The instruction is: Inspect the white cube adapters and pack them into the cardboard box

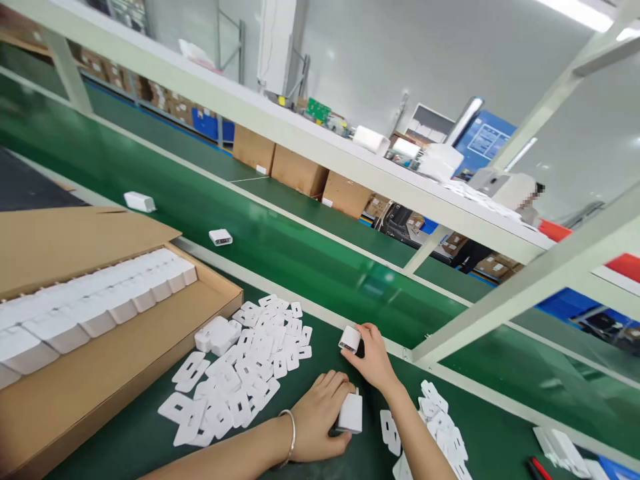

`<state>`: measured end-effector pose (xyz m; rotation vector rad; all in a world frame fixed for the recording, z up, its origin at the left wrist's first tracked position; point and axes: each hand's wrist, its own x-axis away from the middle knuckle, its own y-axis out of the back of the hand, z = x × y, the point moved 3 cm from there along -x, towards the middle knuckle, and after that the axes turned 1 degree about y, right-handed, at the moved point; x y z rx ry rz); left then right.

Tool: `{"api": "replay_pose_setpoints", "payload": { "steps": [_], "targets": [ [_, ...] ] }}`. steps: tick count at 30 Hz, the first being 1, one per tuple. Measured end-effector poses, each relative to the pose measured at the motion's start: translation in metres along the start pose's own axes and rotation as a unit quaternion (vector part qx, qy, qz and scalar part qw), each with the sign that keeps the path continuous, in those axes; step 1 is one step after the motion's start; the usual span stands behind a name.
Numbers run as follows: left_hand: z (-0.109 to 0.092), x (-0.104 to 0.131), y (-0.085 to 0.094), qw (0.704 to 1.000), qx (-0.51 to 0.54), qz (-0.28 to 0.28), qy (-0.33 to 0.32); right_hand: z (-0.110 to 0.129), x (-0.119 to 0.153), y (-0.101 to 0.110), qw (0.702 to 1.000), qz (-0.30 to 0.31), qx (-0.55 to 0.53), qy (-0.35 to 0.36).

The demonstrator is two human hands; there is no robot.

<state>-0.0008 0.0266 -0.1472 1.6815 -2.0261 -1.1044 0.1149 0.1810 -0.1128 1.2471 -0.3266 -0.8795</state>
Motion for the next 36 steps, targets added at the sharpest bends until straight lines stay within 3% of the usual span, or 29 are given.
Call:
{"api": "replay_pose_setpoints", "payload": {
  "steps": [4,9,15,22,25,30,36],
  "targets": [
    [-0.004,0.001,-0.007,0.999,-0.018,0.026,-0.011,-0.013,0.047,0.023,0.997,-0.069,-0.017,-0.043],
    [-0.007,0.003,-0.011,0.997,-0.051,0.045,0.019,-0.053,0.093,0.048,0.975,-0.156,-0.002,-0.156],
    [-0.015,0.005,-0.007,0.994,-0.066,0.083,0.003,-0.073,0.127,0.051,0.958,-0.192,0.013,-0.212],
    [-0.008,0.007,-0.005,0.996,-0.010,0.079,0.048,-0.056,0.128,0.035,0.996,-0.046,0.008,-0.081],
    [-0.001,0.007,-0.001,0.997,0.007,0.044,0.055,-0.053,0.126,0.030,0.994,-0.045,0.012,-0.094],
    [0.014,-0.001,0.005,0.993,-0.040,-0.079,0.074,-0.050,0.125,0.027,0.990,-0.063,0.029,-0.120],
    [0.024,-0.008,0.000,0.992,-0.060,-0.048,0.101,-0.036,0.120,0.015,0.992,-0.062,0.026,-0.103]
  ]
}}
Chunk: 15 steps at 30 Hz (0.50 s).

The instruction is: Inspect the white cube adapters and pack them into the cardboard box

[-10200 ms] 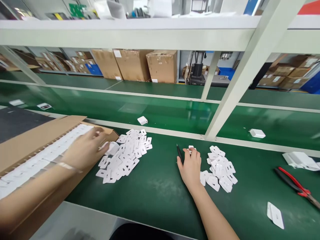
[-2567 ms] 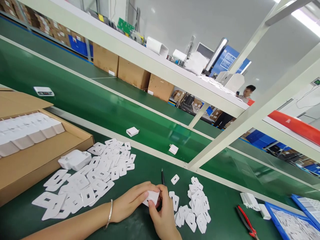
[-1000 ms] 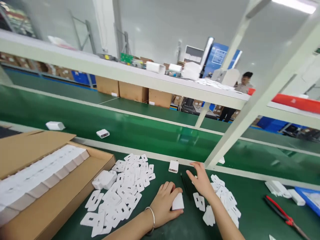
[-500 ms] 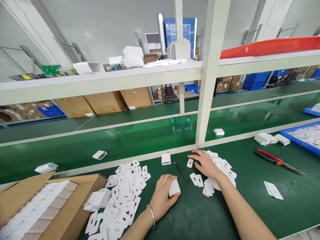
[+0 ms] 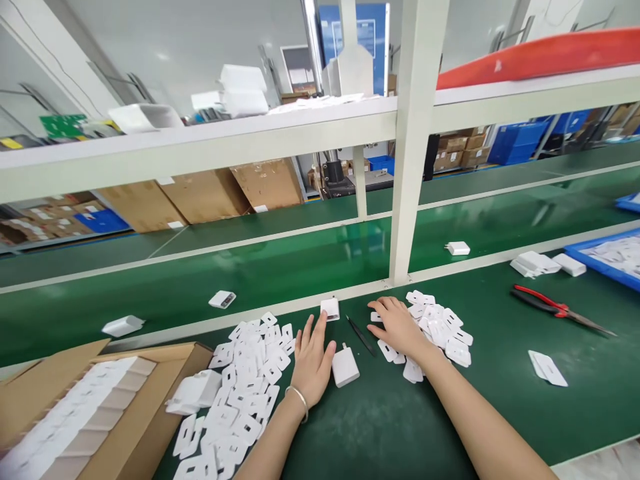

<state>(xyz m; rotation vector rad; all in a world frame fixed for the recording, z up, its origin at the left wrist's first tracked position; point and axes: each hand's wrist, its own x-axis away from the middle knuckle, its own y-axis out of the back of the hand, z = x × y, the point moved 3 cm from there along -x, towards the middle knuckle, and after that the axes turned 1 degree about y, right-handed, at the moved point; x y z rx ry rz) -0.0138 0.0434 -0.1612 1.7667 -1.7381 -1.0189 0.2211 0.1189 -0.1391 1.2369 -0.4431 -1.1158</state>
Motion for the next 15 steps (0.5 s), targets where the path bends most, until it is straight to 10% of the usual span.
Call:
{"api": "replay_pose_setpoints", "payload": {
  "steps": [8,15],
  "targets": [
    [-0.002,0.002,0.014,0.997,0.013,-0.076,0.008,-0.007,0.003,0.002,1.000,0.006,-0.003,-0.006],
    [0.011,0.008,0.018,0.997,0.062,0.033,0.013,-0.015,0.004,0.011,1.000,0.019,-0.011,-0.007]
  ]
}}
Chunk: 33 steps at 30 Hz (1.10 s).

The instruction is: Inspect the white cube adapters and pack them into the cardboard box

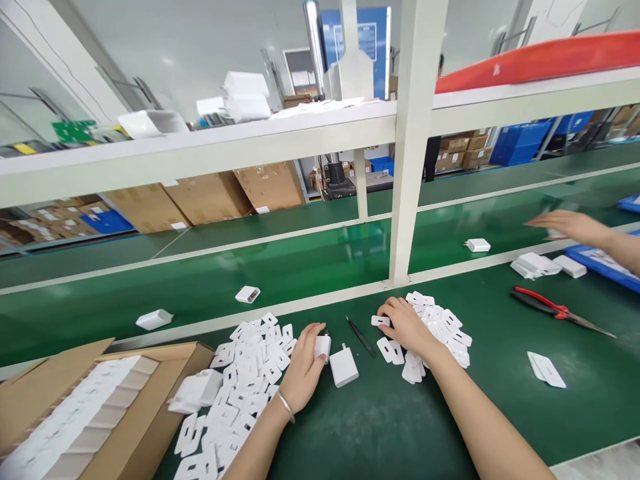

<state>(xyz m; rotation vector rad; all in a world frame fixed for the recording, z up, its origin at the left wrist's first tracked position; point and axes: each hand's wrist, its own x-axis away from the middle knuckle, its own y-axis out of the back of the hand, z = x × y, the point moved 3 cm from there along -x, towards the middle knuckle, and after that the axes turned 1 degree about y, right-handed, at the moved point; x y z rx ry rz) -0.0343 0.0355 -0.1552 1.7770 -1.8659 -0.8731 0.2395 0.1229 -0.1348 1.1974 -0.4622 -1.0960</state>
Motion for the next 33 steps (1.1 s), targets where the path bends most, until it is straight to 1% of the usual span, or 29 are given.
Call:
{"api": "replay_pose_setpoints", "payload": {
  "steps": [4,6,8,12,15,17,19,21,23,26,30,31,33],
  "targets": [
    [0.013,0.009,0.008,0.995,-0.021,0.098,-0.003,-0.002,-0.005,-0.001,1.000,-0.003,0.005,0.002],
    [0.016,0.011,0.015,0.991,-0.028,0.129,-0.017,-0.005,-0.006,-0.001,1.000,-0.011,0.012,-0.006],
    [0.019,0.010,0.024,0.989,-0.022,0.145,-0.032,-0.008,-0.005,0.000,0.999,-0.028,0.024,-0.025],
    [0.019,0.006,0.042,0.988,0.014,0.147,-0.041,-0.014,-0.002,0.000,0.995,-0.057,0.052,-0.058],
    [0.018,0.003,0.049,0.989,0.024,0.145,-0.032,-0.017,-0.003,-0.002,0.994,-0.063,0.065,-0.069],
    [0.017,0.001,0.050,0.990,0.031,0.130,-0.033,-0.018,-0.005,-0.003,0.992,-0.066,0.069,-0.077],
    [0.018,0.000,0.050,0.994,0.044,0.099,-0.020,-0.016,-0.007,-0.003,0.992,-0.067,0.069,-0.077],
    [0.022,-0.001,0.049,0.996,0.071,0.062,0.010,-0.009,-0.007,0.000,0.993,-0.070,0.063,-0.069],
    [0.026,-0.003,0.049,0.993,0.112,0.026,0.039,0.002,-0.006,0.005,0.994,-0.081,0.053,-0.055],
    [0.027,-0.005,0.049,0.977,0.202,-0.005,0.064,0.026,-0.003,0.013,0.993,-0.109,0.031,-0.021],
    [0.018,-0.002,0.045,0.939,0.325,0.009,0.111,0.063,0.003,0.020,0.978,-0.183,-0.046,0.092],
    [0.015,-0.001,0.043,0.929,0.349,0.016,0.119,0.071,0.005,0.020,0.973,-0.190,-0.063,0.119],
    [0.007,0.002,0.038,0.915,0.385,0.029,0.120,0.084,0.008,0.019,0.967,-0.183,-0.084,0.158]
  ]
}}
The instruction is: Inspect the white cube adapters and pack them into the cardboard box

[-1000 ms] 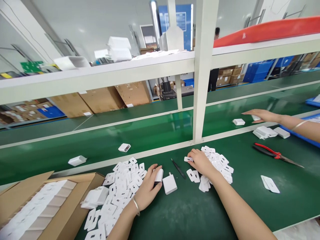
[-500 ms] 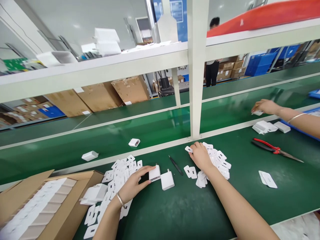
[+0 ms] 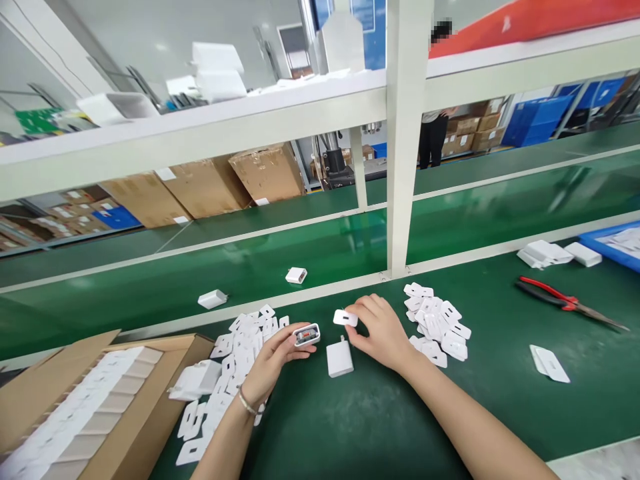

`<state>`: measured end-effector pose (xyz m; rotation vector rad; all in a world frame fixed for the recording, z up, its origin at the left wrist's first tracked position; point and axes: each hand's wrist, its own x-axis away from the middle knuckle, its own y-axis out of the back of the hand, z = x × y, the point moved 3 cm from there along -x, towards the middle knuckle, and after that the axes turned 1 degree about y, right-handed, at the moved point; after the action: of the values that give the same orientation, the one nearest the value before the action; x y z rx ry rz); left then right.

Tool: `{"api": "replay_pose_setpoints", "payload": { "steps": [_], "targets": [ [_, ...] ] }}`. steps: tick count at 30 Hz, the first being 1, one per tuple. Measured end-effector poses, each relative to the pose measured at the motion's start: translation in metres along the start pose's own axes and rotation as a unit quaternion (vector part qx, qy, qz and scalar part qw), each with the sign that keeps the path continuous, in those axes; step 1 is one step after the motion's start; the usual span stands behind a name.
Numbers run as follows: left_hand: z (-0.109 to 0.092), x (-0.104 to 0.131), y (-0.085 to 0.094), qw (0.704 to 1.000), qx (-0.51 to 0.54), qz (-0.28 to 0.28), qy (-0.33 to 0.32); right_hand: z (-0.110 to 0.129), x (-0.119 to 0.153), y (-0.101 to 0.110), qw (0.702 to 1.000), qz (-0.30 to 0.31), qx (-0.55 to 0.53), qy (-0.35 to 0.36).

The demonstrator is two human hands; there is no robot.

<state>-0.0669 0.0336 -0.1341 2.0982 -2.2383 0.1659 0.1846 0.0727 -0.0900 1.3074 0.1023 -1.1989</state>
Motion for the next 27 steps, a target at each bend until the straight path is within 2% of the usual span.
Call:
{"api": "replay_pose_setpoints", "payload": {
  "steps": [4,7,10,14,16,18,23,25,27],
  "targets": [
    [0.000,0.005,-0.014,0.998,0.049,0.038,-0.003,0.017,0.002,-0.007,0.999,0.010,-0.023,0.034],
    [0.000,0.007,-0.017,0.998,0.054,0.038,-0.014,0.015,0.004,-0.010,1.000,-0.003,-0.001,0.017],
    [-0.001,0.008,-0.015,0.998,0.024,0.027,-0.045,-0.004,0.006,-0.013,0.996,0.006,0.082,-0.034],
    [0.000,0.009,-0.014,0.996,-0.013,0.019,-0.087,-0.037,0.012,-0.019,0.969,0.066,0.208,-0.118],
    [0.001,0.009,-0.015,0.995,-0.023,0.019,-0.097,-0.043,0.013,-0.020,0.961,0.074,0.230,-0.136],
    [0.003,0.009,-0.017,0.995,-0.030,0.019,-0.097,-0.039,0.012,-0.023,0.962,0.095,0.221,-0.130],
    [0.007,0.007,-0.021,0.995,-0.032,0.005,-0.095,-0.016,0.013,-0.045,0.962,0.235,0.120,-0.075],
    [0.008,0.007,-0.023,0.995,-0.029,-0.004,-0.093,-0.012,0.014,-0.050,0.961,0.252,0.084,-0.076],
    [0.009,0.006,-0.024,0.996,-0.023,-0.013,-0.090,-0.013,0.014,-0.049,0.964,0.242,0.066,-0.090]
  ]
}}
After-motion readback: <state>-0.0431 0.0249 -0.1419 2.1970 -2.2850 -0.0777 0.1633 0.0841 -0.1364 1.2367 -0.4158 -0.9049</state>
